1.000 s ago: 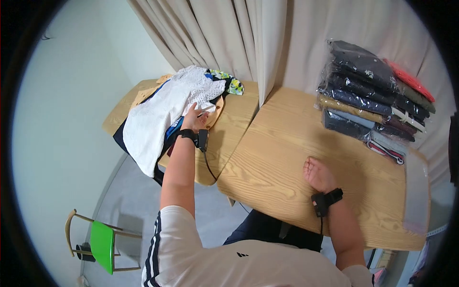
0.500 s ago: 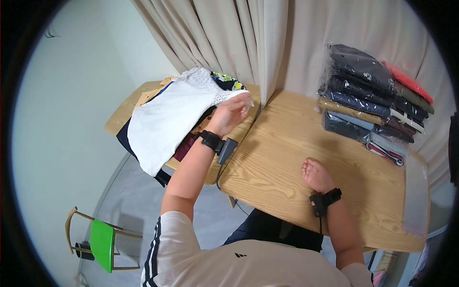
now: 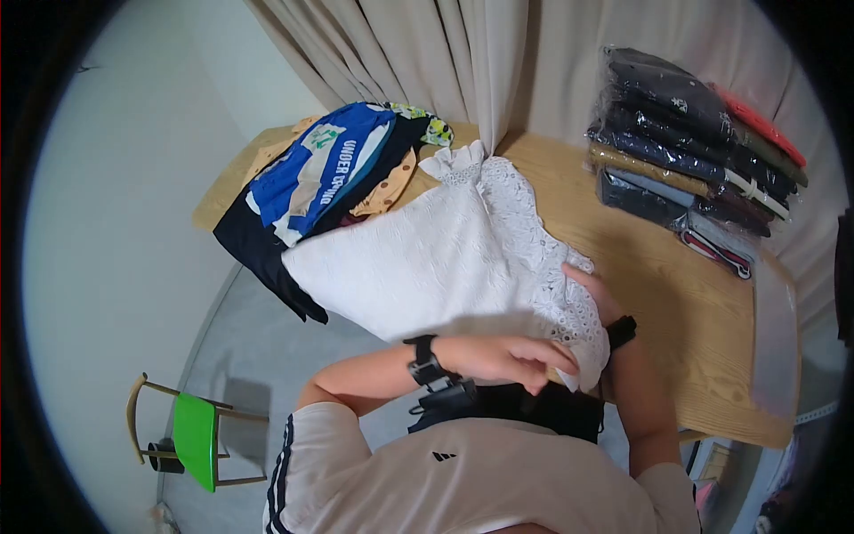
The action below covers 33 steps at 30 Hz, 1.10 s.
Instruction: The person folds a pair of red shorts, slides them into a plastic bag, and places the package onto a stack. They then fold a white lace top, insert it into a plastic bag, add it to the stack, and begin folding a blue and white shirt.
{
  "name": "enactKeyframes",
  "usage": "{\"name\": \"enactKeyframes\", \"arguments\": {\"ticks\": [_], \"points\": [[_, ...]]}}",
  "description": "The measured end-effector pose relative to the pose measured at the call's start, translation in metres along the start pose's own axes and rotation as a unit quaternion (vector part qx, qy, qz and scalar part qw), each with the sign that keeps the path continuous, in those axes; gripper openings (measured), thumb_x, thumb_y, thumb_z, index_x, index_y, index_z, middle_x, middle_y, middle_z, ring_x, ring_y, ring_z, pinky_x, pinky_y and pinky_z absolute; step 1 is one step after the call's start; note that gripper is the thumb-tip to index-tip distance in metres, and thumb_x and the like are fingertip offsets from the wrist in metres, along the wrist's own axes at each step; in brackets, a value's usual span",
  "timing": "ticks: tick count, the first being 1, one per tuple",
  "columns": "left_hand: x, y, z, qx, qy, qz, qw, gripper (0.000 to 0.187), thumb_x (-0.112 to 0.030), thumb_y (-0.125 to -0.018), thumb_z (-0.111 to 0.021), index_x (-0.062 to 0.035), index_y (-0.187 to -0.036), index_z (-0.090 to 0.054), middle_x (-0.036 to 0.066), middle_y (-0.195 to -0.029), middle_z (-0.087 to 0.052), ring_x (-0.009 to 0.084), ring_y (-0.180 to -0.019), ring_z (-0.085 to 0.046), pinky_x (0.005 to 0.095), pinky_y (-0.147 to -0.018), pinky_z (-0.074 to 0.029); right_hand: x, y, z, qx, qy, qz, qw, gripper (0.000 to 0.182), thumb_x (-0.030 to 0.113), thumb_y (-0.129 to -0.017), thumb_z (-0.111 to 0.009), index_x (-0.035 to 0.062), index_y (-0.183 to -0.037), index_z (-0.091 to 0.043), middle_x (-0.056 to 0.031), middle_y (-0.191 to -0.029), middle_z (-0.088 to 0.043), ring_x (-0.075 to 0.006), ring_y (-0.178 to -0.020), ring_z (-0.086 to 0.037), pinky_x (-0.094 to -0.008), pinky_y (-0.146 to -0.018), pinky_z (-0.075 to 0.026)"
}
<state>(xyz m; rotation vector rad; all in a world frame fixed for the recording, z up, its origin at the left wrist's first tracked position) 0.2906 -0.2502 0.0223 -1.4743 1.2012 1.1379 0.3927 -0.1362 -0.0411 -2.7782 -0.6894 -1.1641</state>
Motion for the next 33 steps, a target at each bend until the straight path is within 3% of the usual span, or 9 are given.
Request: {"name": "enactKeyframes", "arguments": {"ticks": [4, 6, 8, 10, 18, 24, 30, 32, 33], "points": [[0.005, 0.076, 0.087, -0.241, -0.272, -0.016, 0.932, 0.029, -0.007, -0.090, -0.054, -0.0054, -0.120, -0.054, 0.008, -0.126, -0.049, 0.0132, -0.098, -0.052, 0.0259, -0.086, -0.043, -0.014, -0.009, 0.084, -0.055, 0.107, -0.093, 0.988, 0.034, 0.019, -0.092, -0.048, -0.0005, -0.120, -0.051, -0.0108, -0.110, -0.061, -0.0202, -0.094, -0.062, -0.0346, -0.084, -0.050], [-0.017, 0.133, 0.105, -0.462, -0.246, 0.106, 0.845, 0.031, -0.010, -0.088, -0.057, -0.0039, -0.119, -0.053, 0.013, -0.126, -0.049, 0.0227, -0.111, -0.050, 0.0326, -0.093, -0.041, -0.017, 0.001, 0.101, -0.085, 0.094, -0.108, 0.986, 0.033, 0.017, -0.092, -0.048, -0.0008, -0.119, -0.052, -0.0116, -0.109, -0.061, -0.0205, -0.093, -0.062, -0.0349, -0.082, -0.051], [0.003, 0.194, 0.136, -0.464, -0.579, 0.162, 0.651, 0.040, -0.017, -0.086, -0.060, -0.0035, -0.123, -0.051, 0.022, -0.128, -0.045, 0.0347, -0.120, -0.044, 0.0387, -0.098, -0.038, -0.002, 0.021, 0.101, -0.127, 0.059, -0.071, 0.988, 0.033, 0.017, -0.092, -0.048, -0.0018, -0.118, -0.052, -0.0124, -0.108, -0.062, -0.0205, -0.092, -0.062, -0.0352, -0.083, -0.051], [0.028, 0.225, 0.145, -0.490, -0.591, 0.209, 0.606, 0.048, -0.027, -0.087, -0.059, -0.0033, -0.127, -0.048, 0.030, -0.132, -0.038, 0.0424, -0.123, -0.038, 0.0423, -0.101, -0.034, 0.004, 0.039, 0.102, -0.139, 0.053, -0.053, 0.987, 0.033, 0.017, -0.092, -0.047, -0.0015, -0.118, -0.052, -0.0124, -0.108, -0.061, -0.0203, -0.092, -0.062, -0.0347, -0.083, -0.052], [0.026, 0.162, 0.177, -0.366, -0.643, 0.228, 0.633, 0.062, -0.034, -0.090, -0.051, 0.0039, -0.135, -0.033, 0.036, -0.135, -0.030, 0.0474, -0.126, -0.031, 0.0445, -0.105, -0.028, 0.034, 0.125, 0.138, -0.237, 0.069, -0.033, 0.969, 0.034, 0.019, -0.093, -0.048, 0.0000, -0.121, -0.049, -0.0113, -0.111, -0.060, -0.0211, -0.097, -0.060, -0.0374, -0.084, -0.050], [0.039, 0.040, 0.215, -0.149, -0.656, 0.363, 0.644, 0.071, -0.045, -0.090, -0.046, -0.0106, -0.144, -0.017, 0.024, -0.148, -0.013, 0.0411, -0.137, -0.013, 0.0448, -0.110, -0.019, 0.080, 0.227, 0.160, -0.376, 0.084, 0.116, 0.915, 0.034, 0.009, -0.089, -0.049, 0.0003, -0.122, -0.048, -0.0112, -0.111, -0.059, -0.0246, -0.100, -0.058, -0.0405, -0.085, -0.048], [0.059, -0.082, 0.203, -0.051, -0.661, 0.294, 0.688, 0.072, -0.042, -0.089, -0.046, -0.0132, -0.146, -0.014, 0.020, -0.150, -0.007, 0.0378, -0.138, -0.008, 0.0497, -0.109, -0.017, 0.100, 0.309, 0.157, -0.407, 0.142, 0.070, 0.899, 0.040, 0.005, -0.083, -0.056, -0.0005, -0.122, -0.047, -0.0106, -0.115, -0.056, -0.0220, -0.102, -0.055, -0.0336, -0.090, -0.044], [0.056, -0.103, 0.190, -0.032, -0.654, 0.293, 0.696, 0.072, -0.041, -0.088, -0.047, -0.0136, -0.146, -0.013, 0.020, -0.150, -0.007, 0.0375, -0.139, -0.008, 0.0487, -0.110, -0.017, 0.132, 0.334, 0.157, -0.505, 0.403, 0.020, 0.763, 0.043, 0.004, -0.079, -0.061, -0.0010, -0.120, -0.048, -0.0092, -0.116, -0.054, -0.0189, -0.104, -0.053, -0.0317, -0.088, -0.043], [0.056, -0.110, 0.185, -0.022, -0.655, 0.289, 0.698, 0.073, -0.041, -0.088, -0.048, -0.0136, -0.146, -0.013, 0.020, -0.150, -0.008, 0.0374, -0.139, -0.008, 0.0489, -0.110, -0.016, 0.147, 0.312, 0.107, -0.492, 0.400, 0.080, 0.769, 0.042, 0.005, -0.077, -0.064, -0.0007, -0.116, -0.051, -0.0079, -0.114, -0.053, -0.0170, -0.103, -0.053, -0.0307, -0.088, -0.043]]}}
Point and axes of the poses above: each hand's wrist, its own y-axis away from the middle knuckle, its own z-axis out of the back of the hand, x = y × z, the point moved 8 cm from there along -y, towards the middle knuckle
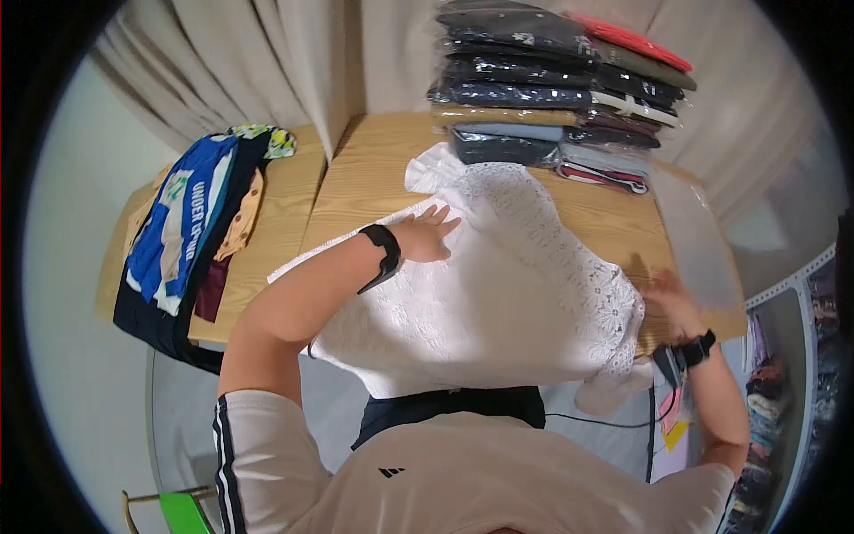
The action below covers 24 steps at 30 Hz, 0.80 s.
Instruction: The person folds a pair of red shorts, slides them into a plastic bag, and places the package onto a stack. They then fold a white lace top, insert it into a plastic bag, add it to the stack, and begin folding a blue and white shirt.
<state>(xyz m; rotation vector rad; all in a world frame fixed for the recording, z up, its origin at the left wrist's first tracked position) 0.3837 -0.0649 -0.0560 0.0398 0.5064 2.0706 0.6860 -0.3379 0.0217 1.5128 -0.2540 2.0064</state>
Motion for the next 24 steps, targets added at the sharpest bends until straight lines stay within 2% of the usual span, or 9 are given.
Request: {"name": "enactKeyframes", "arguments": {"ticks": [2, 6, 8, 10, 13, 15, 17, 21, 24], "points": [[-0.009, -0.007, 0.000, 0.006, 0.000, -0.017, 1.000, 0.076, -0.040, -0.086, -0.051, -0.0130, -0.146, -0.013, 0.020, -0.150, -0.007, 0.0368, -0.139, -0.005, 0.0479, -0.110, -0.016, 0.038, -0.023, -0.008, 0.018, 0.135, 0.108, 0.985, 0.038, 0.007, -0.078, -0.064, -0.0003, -0.113, -0.053, -0.0071, -0.111, -0.055, -0.0172, -0.099, -0.053, -0.0297, -0.086, -0.044], [-0.006, -0.010, -0.005, -0.008, 0.055, -0.047, 0.997, 0.084, -0.035, -0.079, -0.060, -0.0147, -0.146, -0.015, 0.019, -0.151, -0.004, 0.0333, -0.140, -0.001, 0.0483, -0.111, -0.013, 0.075, -0.094, -0.089, 0.147, 0.202, 0.155, 0.956, 0.046, 0.016, -0.078, -0.067, 0.0026, -0.119, -0.052, -0.0101, -0.107, -0.056, -0.0168, -0.103, -0.051, -0.0275, -0.089, -0.040], [-0.013, 0.015, 0.012, -0.021, 0.072, -0.059, 0.995, 0.088, -0.031, -0.075, -0.064, -0.0138, -0.146, -0.015, 0.021, -0.150, -0.004, 0.0349, -0.140, 0.000, 0.0465, -0.111, -0.013, 0.086, -0.146, -0.144, 0.106, 0.362, 0.352, 0.856, 0.054, 0.017, -0.075, -0.070, 0.0026, -0.122, -0.048, -0.0130, -0.104, -0.059, -0.0206, -0.083, -0.060, -0.0297, -0.076, -0.049], [-0.012, 0.044, 0.026, -0.078, 0.110, -0.100, 0.986, 0.097, -0.017, -0.065, -0.070, -0.0105, -0.145, -0.015, 0.029, -0.147, -0.007, 0.0402, -0.138, -0.003, 0.0411, -0.111, -0.014, 0.075, -0.175, -0.191, 0.166, 0.246, 0.151, 0.943, 0.065, 0.019, -0.071, -0.073, -0.0012, -0.125, -0.044, -0.0189, -0.108, -0.059, -0.0278, -0.085, -0.062, -0.0319, -0.074, -0.050], [0.008, 0.112, 0.034, -0.142, 0.112, -0.117, 0.976, 0.091, -0.014, -0.066, -0.069, -0.0082, -0.143, -0.022, 0.029, -0.144, -0.017, 0.0429, -0.134, -0.017, 0.0410, -0.109, -0.022, 0.076, -0.199, -0.238, 0.101, 0.343, 0.195, 0.913, 0.074, 0.021, -0.066, -0.075, -0.0043, -0.126, -0.041, -0.0232, -0.110, -0.058, -0.0295, -0.091, -0.062, -0.0316, -0.074, -0.050], [0.035, 0.164, 0.015, -0.215, 0.072, -0.043, 0.973, 0.079, -0.011, -0.067, -0.068, -0.0068, -0.137, -0.032, 0.027, -0.137, -0.031, 0.0421, -0.125, -0.032, 0.0406, -0.104, -0.030, 0.069, -0.211, -0.251, 0.084, 0.358, 0.211, 0.906, 0.080, 0.022, -0.062, -0.077, -0.0051, -0.127, -0.039, -0.0250, -0.107, -0.059, -0.0302, -0.093, -0.062, -0.0328, -0.075, -0.051], [0.067, 0.208, -0.013, -0.168, 0.057, 0.171, 0.969, 0.068, -0.014, -0.070, -0.070, -0.0060, -0.130, -0.040, 0.022, -0.125, -0.043, 0.0381, -0.116, -0.040, 0.0405, -0.098, -0.036, 0.071, -0.213, -0.247, 0.026, 0.403, 0.207, 0.891, 0.083, 0.020, -0.060, -0.078, -0.0041, -0.129, -0.037, -0.0248, -0.108, -0.059, -0.0309, -0.095, -0.062, -0.0341, -0.075, -0.051], [0.089, 0.276, -0.049, -0.224, 0.110, 0.251, 0.935, 0.067, -0.019, -0.068, -0.076, -0.0032, -0.125, -0.044, 0.022, -0.116, -0.048, 0.0372, -0.110, -0.044, 0.0415, -0.093, -0.040, 0.064, -0.220, -0.238, 0.045, 0.362, 0.181, 0.913, 0.077, 0.019, -0.059, -0.078, -0.0035, -0.124, -0.044, -0.0238, -0.108, -0.059, -0.0309, -0.097, -0.060, -0.0333, -0.076, -0.050], [0.105, 0.289, -0.065, -0.345, 0.097, 0.231, 0.905, 0.065, -0.028, -0.065, -0.080, 0.0039, -0.113, -0.050, 0.023, -0.105, -0.052, 0.0380, -0.096, -0.051, 0.0425, -0.082, -0.043, 0.063, -0.227, -0.235, 0.048, 0.362, 0.198, 0.909, 0.060, 0.019, -0.059, -0.078, -0.0046, -0.110, -0.056, -0.0196, -0.097, -0.062, -0.0249, -0.074, -0.063, -0.0322, -0.058, -0.050]]}}
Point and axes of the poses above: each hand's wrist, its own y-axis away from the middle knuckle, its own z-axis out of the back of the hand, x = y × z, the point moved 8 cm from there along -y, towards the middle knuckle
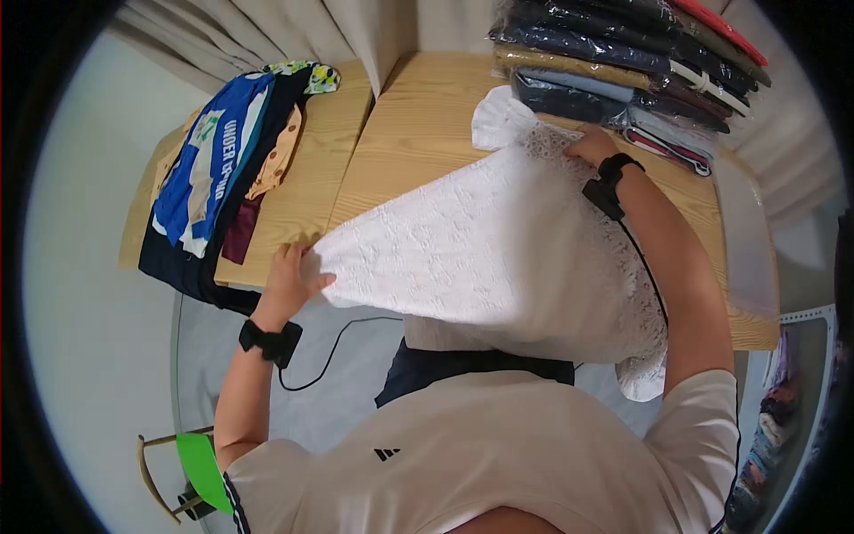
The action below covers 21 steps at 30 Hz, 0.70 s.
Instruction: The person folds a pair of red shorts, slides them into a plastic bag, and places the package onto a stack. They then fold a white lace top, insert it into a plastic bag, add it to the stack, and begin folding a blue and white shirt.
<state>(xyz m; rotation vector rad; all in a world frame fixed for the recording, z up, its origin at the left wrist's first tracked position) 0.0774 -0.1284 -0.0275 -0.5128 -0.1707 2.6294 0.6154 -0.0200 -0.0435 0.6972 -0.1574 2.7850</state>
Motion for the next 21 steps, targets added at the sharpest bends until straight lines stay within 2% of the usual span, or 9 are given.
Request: {"name": "enactKeyframes", "arguments": {"ticks": [3, 5, 7, 9, 12, 15, 16, 20, 21], "points": [[0.016, -0.008, -0.002, 0.010, 0.022, 0.057, 0.998, 0.058, -0.026, -0.066, -0.080, 0.0057, -0.107, -0.055, 0.023, -0.095, -0.055, 0.0361, -0.090, -0.054, 0.0404, -0.078, -0.045, -0.024, -0.001, -0.007, 0.110, -0.021, -0.098, 0.989, 0.051, 0.020, -0.064, -0.077, -0.0046, -0.105, -0.056, -0.0138, -0.091, -0.061, -0.0196, -0.067, -0.059, -0.0303, -0.054, -0.049], [0.015, -0.013, 0.006, 0.032, 0.036, 0.067, 0.997, 0.050, -0.024, -0.070, -0.077, 0.0086, -0.101, -0.056, 0.022, -0.087, -0.059, 0.0358, -0.079, -0.057, 0.0375, -0.072, -0.047, -0.040, 0.008, 0.000, 0.114, -0.082, -0.132, 0.981, 0.045, 0.021, -0.069, -0.074, -0.0026, -0.103, -0.056, -0.0106, -0.089, -0.058, -0.0178, -0.071, -0.057, -0.0300, -0.057, -0.050], [0.023, -0.014, 0.006, 0.077, 0.186, 0.185, 0.962, 0.042, -0.020, -0.074, -0.074, 0.0086, -0.100, -0.057, 0.021, -0.081, -0.062, 0.0354, -0.071, -0.059, 0.0353, -0.066, -0.047, -0.059, 0.022, 0.012, 0.117, -0.143, -0.164, 0.969, 0.039, 0.022, -0.074, -0.072, -0.0006, -0.100, -0.055, -0.0075, -0.088, -0.056, -0.0161, -0.075, -0.055, -0.0297, -0.060, -0.050], [0.043, -0.033, 0.014, 0.031, 0.139, 0.117, 0.983, 0.035, -0.018, -0.076, -0.071, 0.0070, -0.096, -0.057, 0.021, -0.074, -0.062, 0.0358, -0.064, -0.058, 0.0348, -0.061, -0.046, -0.078, 0.042, 0.027, 0.087, -0.333, -0.224, 0.912, 0.028, 0.023, -0.082, -0.067, 0.0056, -0.100, -0.054, -0.0035, -0.090, -0.051, -0.0145, -0.085, -0.051, -0.0306, -0.070, -0.051], [0.029, -0.082, 0.046, -0.056, 0.053, 0.030, 0.997, 0.030, -0.017, -0.076, -0.070, 0.0049, -0.091, -0.056, 0.023, -0.075, -0.058, 0.0364, -0.066, -0.056, 0.0367, -0.061, -0.044, -0.111, 0.052, 0.055, 0.029, -0.461, -0.207, 0.863, 0.023, 0.024, -0.088, -0.062, 0.0103, -0.105, -0.054, -0.0010, -0.095, -0.049, -0.0148, -0.085, -0.047, -0.0318, -0.081, -0.049], [-0.006, -0.141, 0.073, -0.082, 0.007, -0.016, 0.997, 0.027, -0.016, -0.074, -0.069, 0.0045, -0.084, -0.055, 0.024, -0.076, -0.057, 0.0372, -0.070, -0.056, 0.0383, -0.065, -0.044, -0.112, 0.063, 0.096, -0.044, -0.502, -0.154, 0.850, 0.020, 0.022, -0.090, -0.058, 0.0094, -0.105, -0.055, -0.0006, -0.096, -0.051, -0.0139, -0.086, -0.047, -0.0316, -0.080, -0.049], [-0.012, -0.163, 0.076, -0.094, -0.001, -0.028, 0.995, 0.026, -0.016, -0.073, -0.068, 0.0045, -0.083, -0.055, 0.024, -0.077, -0.057, 0.0373, -0.072, -0.056, 0.0387, -0.066, -0.044, -0.124, 0.060, 0.106, -0.084, -0.508, -0.139, 0.846, 0.024, 0.028, -0.090, -0.058, 0.0071, -0.101, -0.055, -0.0033, -0.094, -0.058, -0.0116, -0.078, -0.053, -0.0259, -0.064, -0.051], [-0.036, -0.235, 0.075, -0.077, 0.026, -0.021, 0.996, 0.025, -0.016, -0.072, -0.066, 0.0038, -0.087, -0.058, 0.023, -0.079, -0.061, 0.0382, -0.078, -0.060, 0.0391, -0.068, -0.046, -0.139, 0.063, 0.137, -0.161, -0.495, -0.138, 0.843, 0.022, 0.027, -0.090, -0.057, 0.0067, -0.099, -0.056, -0.0030, -0.089, -0.059, -0.0129, -0.074, -0.055, -0.0263, -0.060, -0.050], [-0.037, -0.249, 0.067, -0.067, 0.057, -0.019, 0.996, 0.025, -0.015, -0.072, -0.064, 0.0037, -0.088, -0.061, 0.023, -0.079, -0.061, 0.0390, -0.077, -0.060, 0.0392, -0.069, -0.047, -0.149, 0.059, 0.137, -0.163, -0.477, -0.141, 0.852, 0.019, 0.024, -0.092, -0.054, 0.0067, -0.099, -0.056, -0.0024, -0.090, -0.059, -0.0138, -0.076, -0.054, -0.0276, -0.066, -0.050]]}}
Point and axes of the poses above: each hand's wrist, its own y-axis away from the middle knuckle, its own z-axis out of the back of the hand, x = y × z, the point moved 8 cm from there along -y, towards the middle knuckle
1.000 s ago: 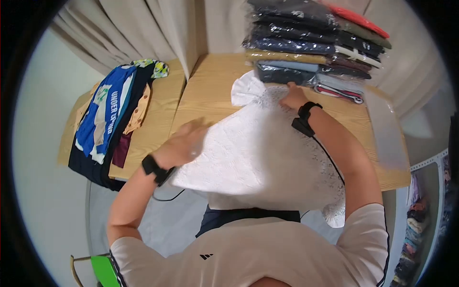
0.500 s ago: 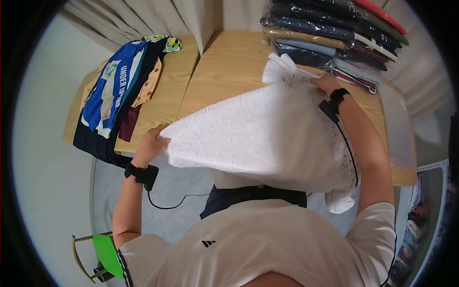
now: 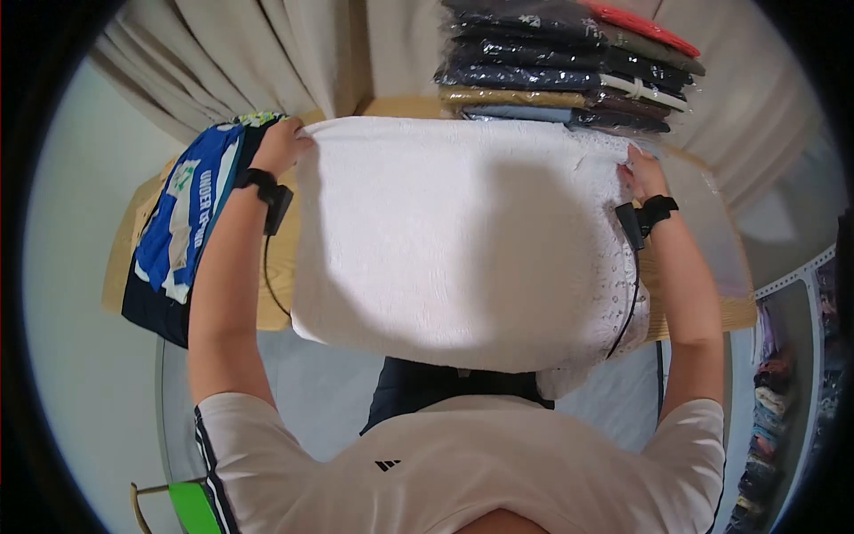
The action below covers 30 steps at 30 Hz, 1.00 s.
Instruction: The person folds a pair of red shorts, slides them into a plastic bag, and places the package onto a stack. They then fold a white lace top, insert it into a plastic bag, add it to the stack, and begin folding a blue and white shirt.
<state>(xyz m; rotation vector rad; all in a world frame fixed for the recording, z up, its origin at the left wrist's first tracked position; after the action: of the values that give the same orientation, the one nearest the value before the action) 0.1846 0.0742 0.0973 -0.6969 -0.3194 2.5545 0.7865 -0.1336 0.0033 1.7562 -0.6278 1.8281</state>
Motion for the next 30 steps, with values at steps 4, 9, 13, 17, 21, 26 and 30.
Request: {"name": "enactKeyframes", "arguments": {"ticks": [4, 9, 13, 17, 21, 26, 30], "points": [[0.018, -0.044, -0.054, 0.022, -0.049, -0.038, 0.998, 0.024, -0.017, -0.074, -0.059, 0.0038, -0.086, -0.063, 0.024, -0.084, -0.063, 0.0386, -0.080, -0.061, 0.0414, -0.069, -0.048, -0.031, -0.036, 0.021, -0.027, 0.073, -0.012, 0.997, 0.018, 0.023, -0.092, -0.051, 0.0061, -0.098, -0.056, -0.0024, -0.091, -0.059, -0.0150, -0.080, -0.055, -0.0300, -0.070, -0.050], [0.054, -0.057, -0.107, 0.054, -0.096, 0.002, 0.994, 0.031, -0.026, -0.078, -0.056, 0.0019, -0.091, -0.062, 0.019, -0.079, -0.064, 0.0340, -0.070, -0.062, 0.0397, -0.065, -0.048, -0.059, -0.039, 0.017, -0.067, 0.031, -0.061, 0.995, 0.021, 0.023, -0.090, -0.053, 0.0033, -0.094, -0.057, -0.0051, -0.083, -0.058, -0.0190, -0.073, -0.055, -0.0343, -0.062, -0.048], [0.064, -0.051, -0.121, 0.116, -0.059, 0.050, 0.990, 0.039, -0.035, -0.077, -0.058, 0.0016, -0.089, -0.063, 0.020, -0.083, -0.065, 0.0360, -0.077, -0.060, 0.0404, -0.071, -0.045, -0.075, -0.037, 0.013, -0.006, 0.213, -0.129, 0.969, 0.025, 0.023, -0.084, -0.057, 0.0041, -0.101, -0.058, -0.0044, -0.090, -0.057, -0.0183, -0.078, -0.054, -0.0341, -0.063, -0.049], [0.080, -0.052, -0.136, 0.164, 0.007, 0.110, 0.980, 0.034, -0.029, -0.077, -0.061, 0.0013, -0.092, -0.065, 0.017, -0.080, -0.065, 0.0285, -0.077, -0.062, 0.0373, -0.072, -0.046, -0.062, -0.030, -0.001, 0.051, 0.299, -0.026, 0.952, 0.024, 0.025, -0.077, -0.065, 0.0039, -0.088, -0.060, -0.0029, -0.073, -0.057, -0.0169, -0.060, -0.052, -0.0329, -0.051, -0.043], [0.100, -0.058, -0.148, 0.151, 0.112, 0.121, 0.975, 0.030, -0.026, -0.078, -0.063, 0.0016, -0.089, -0.064, 0.015, -0.078, -0.064, 0.0262, -0.075, -0.061, 0.0367, -0.069, -0.046, -0.048, -0.022, -0.008, 0.069, 0.358, -0.016, 0.931, 0.029, 0.024, -0.075, -0.071, -0.0024, -0.080, -0.060, -0.0042, -0.062, -0.056, -0.0136, -0.058, -0.058, -0.0291, -0.042, -0.043], [0.100, -0.067, -0.142, 0.042, 0.030, 0.069, 0.996, 0.029, -0.027, -0.078, -0.065, 0.0011, -0.080, -0.060, 0.017, -0.078, -0.063, 0.0312, -0.077, -0.061, 0.0390, -0.070, -0.045, -0.053, -0.027, -0.004, -0.028, 0.231, -0.007, 0.972, 0.015, 0.017, -0.083, -0.065, 0.0028, -0.081, -0.063, -0.0020, -0.071, -0.058, -0.0109, -0.057, -0.055, -0.0233, -0.047, -0.043], [0.094, -0.061, -0.145, 0.099, -0.024, 0.090, 0.991, 0.036, -0.033, -0.078, -0.065, -0.0005, -0.091, -0.057, 0.019, -0.084, -0.063, 0.0332, -0.083, -0.060, 0.0397, -0.073, -0.046, -0.076, -0.037, -0.018, 0.074, 0.319, -0.024, 0.944, 0.022, 0.019, -0.083, -0.063, 0.0029, -0.099, -0.061, -0.0035, -0.083, -0.061, -0.0119, -0.067, -0.056, -0.0256, -0.060, -0.046]]}}
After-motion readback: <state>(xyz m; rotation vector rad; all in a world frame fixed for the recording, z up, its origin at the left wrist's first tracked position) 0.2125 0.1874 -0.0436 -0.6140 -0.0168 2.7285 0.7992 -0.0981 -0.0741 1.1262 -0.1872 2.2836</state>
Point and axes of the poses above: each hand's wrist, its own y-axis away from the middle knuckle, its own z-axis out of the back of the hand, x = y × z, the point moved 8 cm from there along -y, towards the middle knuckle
